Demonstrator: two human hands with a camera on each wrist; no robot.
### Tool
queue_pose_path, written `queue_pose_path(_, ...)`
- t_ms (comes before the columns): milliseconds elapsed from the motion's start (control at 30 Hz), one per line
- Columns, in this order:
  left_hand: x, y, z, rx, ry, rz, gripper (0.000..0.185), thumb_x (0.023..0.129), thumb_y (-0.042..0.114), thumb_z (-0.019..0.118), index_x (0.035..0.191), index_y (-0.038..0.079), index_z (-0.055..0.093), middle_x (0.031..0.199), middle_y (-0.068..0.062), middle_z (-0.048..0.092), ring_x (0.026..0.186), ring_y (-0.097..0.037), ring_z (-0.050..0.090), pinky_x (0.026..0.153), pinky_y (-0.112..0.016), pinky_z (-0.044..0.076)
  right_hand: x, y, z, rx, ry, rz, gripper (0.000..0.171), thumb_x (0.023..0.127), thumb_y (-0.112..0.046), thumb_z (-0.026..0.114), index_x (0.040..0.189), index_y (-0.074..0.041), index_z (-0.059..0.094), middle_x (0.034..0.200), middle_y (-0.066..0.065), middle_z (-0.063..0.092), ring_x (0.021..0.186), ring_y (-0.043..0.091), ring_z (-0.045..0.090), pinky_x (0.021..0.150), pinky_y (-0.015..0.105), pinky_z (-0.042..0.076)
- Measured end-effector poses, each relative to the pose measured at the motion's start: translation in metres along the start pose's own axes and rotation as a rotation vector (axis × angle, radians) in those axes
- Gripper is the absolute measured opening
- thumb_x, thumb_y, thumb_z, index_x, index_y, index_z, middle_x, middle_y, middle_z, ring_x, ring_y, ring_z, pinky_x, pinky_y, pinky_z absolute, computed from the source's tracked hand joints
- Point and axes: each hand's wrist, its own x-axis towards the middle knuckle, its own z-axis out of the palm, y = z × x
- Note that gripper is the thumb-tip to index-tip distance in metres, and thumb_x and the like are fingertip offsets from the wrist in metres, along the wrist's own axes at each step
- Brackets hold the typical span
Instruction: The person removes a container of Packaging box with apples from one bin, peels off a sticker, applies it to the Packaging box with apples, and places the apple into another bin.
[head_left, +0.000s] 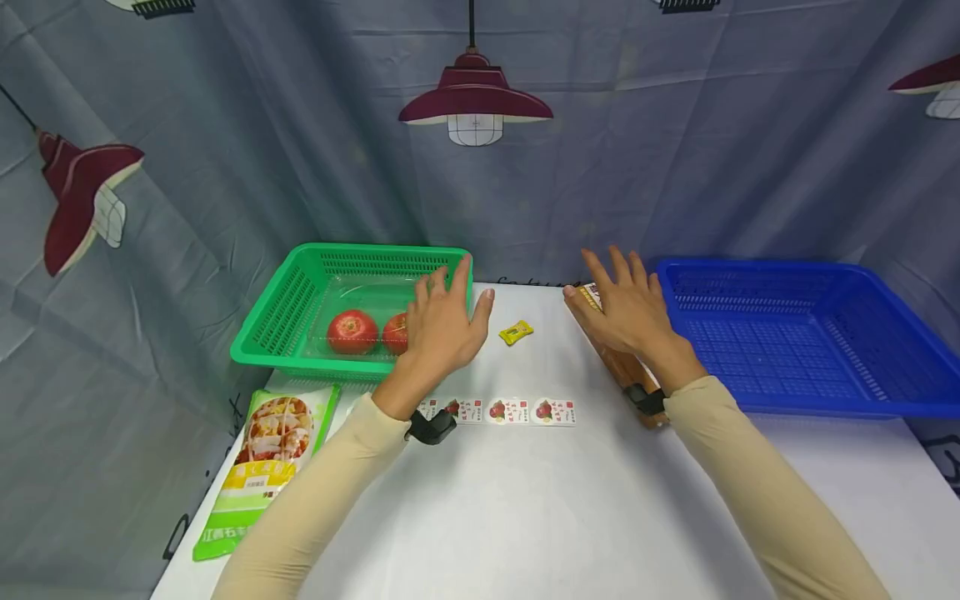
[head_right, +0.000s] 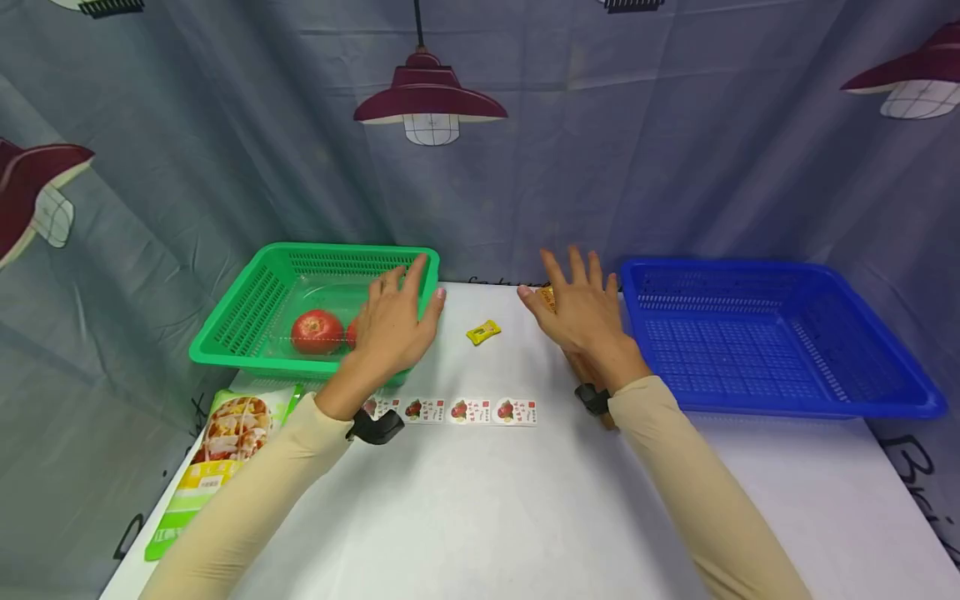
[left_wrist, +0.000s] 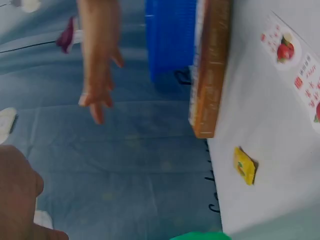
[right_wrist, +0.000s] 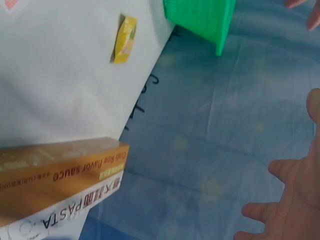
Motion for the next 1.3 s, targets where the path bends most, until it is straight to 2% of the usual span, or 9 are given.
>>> queue_pose_path(67, -0.007, -0.004, -0.007, -0.049, 0.053, -0.011, 0.063, 0.101, 0.054, 0.034, 0.155, 0.022, 0.029, 0.143, -0.019, 0.042, 0.124, -0.041, 0.043, 0.087, -0.058, 0.044, 0.001, -0.003, 0.002, 0.004, -0.002, -0.005, 0.082, 0.093, -0.074, 0.023, 0.159, -0.027, 0.010, 0.162, 0.019, 0.004, 0.145, 0.046, -0.004, 0.106, 0.072, 0.002)
queue_pose_path(167, -0.016, -0.013, -0.018, -0.115, 0.102, -0.038, 0.058, 0.102, 0.052, 0.036, 0.151, 0.022, 0.037, 0.133, -0.015, 0.052, 0.105, -0.036, 0.055, 0.073, -0.054, 0.048, 0.003, -0.008, 0.004, 0.007, -0.008, -0.015, 0.082, 0.094, -0.074, 0.024, 0.159, -0.026, 0.011, 0.162, 0.019, 0.005, 0.145, 0.046, -0.003, 0.107, 0.072, 0.002)
queue_pose_path(300, -0.029, -0.029, -0.027, -0.128, 0.142, -0.081, 0.055, 0.101, 0.051, 0.037, 0.146, 0.020, 0.045, 0.123, -0.011, 0.058, 0.087, -0.034, 0.062, 0.062, -0.051, 0.047, 0.005, -0.014, 0.008, 0.005, -0.027, -0.017, 0.083, 0.093, -0.075, 0.023, 0.159, -0.027, 0.011, 0.162, 0.019, 0.005, 0.145, 0.045, -0.003, 0.108, 0.070, 0.002)
queue_pose_path(400, -0.038, -0.043, -0.029, -0.113, 0.158, -0.110, 0.054, 0.101, 0.051, 0.037, 0.143, 0.019, 0.048, 0.119, -0.010, 0.061, 0.085, -0.036, 0.062, 0.061, -0.053, 0.046, 0.006, -0.017, 0.010, -0.011, -0.036, -0.019, 0.084, 0.092, -0.076, 0.023, 0.159, -0.027, 0.010, 0.162, 0.019, 0.005, 0.145, 0.045, -0.002, 0.108, 0.070, 0.003)
queue_pose_path(533, -0.051, -0.059, -0.030, -0.154, 0.155, -0.141, 0.051, 0.102, 0.048, 0.038, 0.136, 0.014, 0.054, 0.109, -0.009, 0.063, 0.087, -0.035, 0.062, 0.063, -0.056, 0.046, 0.007, -0.019, 0.013, -0.025, -0.034, -0.031, 0.084, 0.093, -0.076, 0.023, 0.159, -0.026, 0.011, 0.161, 0.020, 0.008, 0.145, 0.045, 0.000, 0.108, 0.070, 0.005)
queue_pose_path(733, -0.072, -0.075, -0.029, -0.172, 0.141, -0.192, 0.045, 0.103, 0.047, 0.038, 0.115, 0.011, 0.064, 0.084, -0.004, 0.061, 0.068, -0.026, 0.057, 0.051, -0.042, 0.041, 0.009, -0.024, 0.018, -0.016, -0.031, -0.052, 0.082, 0.094, -0.074, 0.024, 0.159, -0.025, 0.015, 0.160, 0.021, 0.010, 0.145, 0.046, 0.002, 0.107, 0.071, 0.007)
queue_pose_path(933, -0.090, -0.085, -0.023, -0.188, 0.138, -0.238, 0.042, 0.103, 0.044, 0.042, 0.097, 0.012, 0.067, 0.064, -0.001, 0.054, 0.055, -0.022, 0.052, 0.045, -0.037, 0.037, 0.014, -0.036, 0.023, 0.002, -0.038, -0.075, 0.082, 0.094, -0.074, 0.026, 0.159, -0.025, 0.018, 0.160, 0.020, 0.011, 0.145, 0.046, 0.003, 0.108, 0.070, 0.007)
queue_pose_path(1200, -0.101, -0.100, -0.010, -0.291, 0.114, -0.333, 0.047, 0.105, 0.037, 0.042, 0.076, 0.010, 0.067, 0.060, 0.000, 0.059, 0.048, -0.021, 0.049, 0.040, -0.033, 0.031, 0.020, -0.054, 0.028, -0.007, -0.059, -0.116, 0.082, 0.092, -0.076, 0.023, 0.158, -0.027, 0.018, 0.161, 0.017, 0.011, 0.146, 0.043, 0.003, 0.109, 0.069, 0.009)
queue_pose_path(1300, -0.101, -0.108, -0.006, -0.321, 0.083, -0.378, 0.047, 0.105, 0.035, 0.043, 0.078, 0.011, 0.073, 0.059, -0.001, 0.060, 0.049, -0.021, 0.051, 0.042, -0.035, 0.035, 0.021, -0.059, 0.030, -0.016, -0.084, -0.122, 0.083, 0.092, -0.077, 0.020, 0.159, -0.028, 0.016, 0.162, 0.018, 0.009, 0.146, 0.043, 0.002, 0.109, 0.068, 0.008)
